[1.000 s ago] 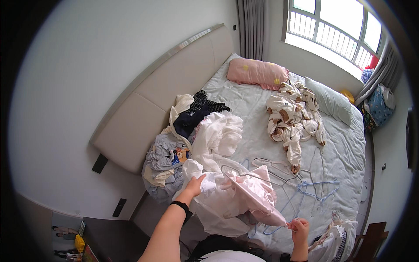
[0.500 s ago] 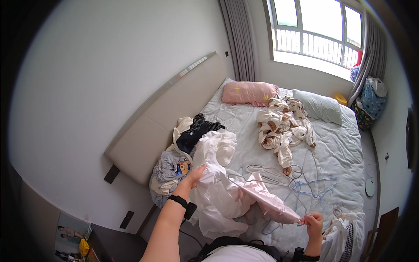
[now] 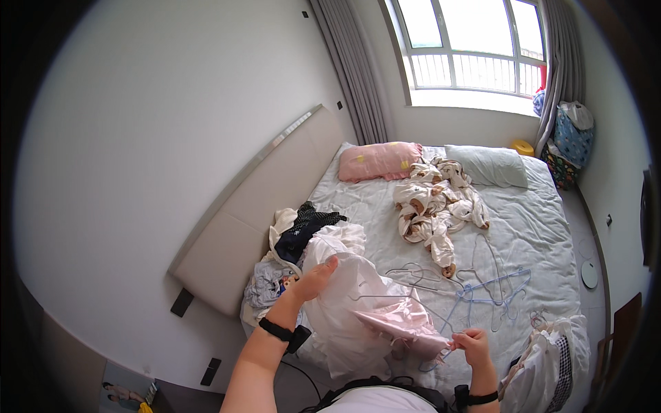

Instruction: The person puts shirts on hangers and places them in a closet.

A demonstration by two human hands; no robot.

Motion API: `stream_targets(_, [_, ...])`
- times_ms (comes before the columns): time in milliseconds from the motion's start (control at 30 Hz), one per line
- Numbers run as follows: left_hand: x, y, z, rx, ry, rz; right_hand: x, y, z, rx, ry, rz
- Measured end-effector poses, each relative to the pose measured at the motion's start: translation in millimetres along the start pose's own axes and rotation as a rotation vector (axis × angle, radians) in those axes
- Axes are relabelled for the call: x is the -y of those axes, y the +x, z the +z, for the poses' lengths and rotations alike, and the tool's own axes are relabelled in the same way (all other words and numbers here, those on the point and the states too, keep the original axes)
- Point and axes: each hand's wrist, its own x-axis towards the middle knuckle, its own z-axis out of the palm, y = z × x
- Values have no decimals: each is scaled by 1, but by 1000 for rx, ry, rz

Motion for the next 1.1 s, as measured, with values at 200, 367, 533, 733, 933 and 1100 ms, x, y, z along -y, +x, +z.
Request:
stream_targets(200, [-10,-4,22,95,-95,-16,1,11,29,48,38,-87])
stream_targets(367, [-13,-9,11,-317,772,819,8,11,34,138,5,-184])
stream_targets(533, [15,-13,3,-31,359,391,13,21,28,376,8,-49])
stream_targets(733, [-17,-33,-28,-102,-35,386,28,73,24,540,158,28])
stream_targets(933, [-30,-60,-66,-350,-196,521,34,116,130,634,-554,-281])
stream_targets(1100, [-24,-76,-74,-544,-582,599,28,125,205,640,-1033,-848])
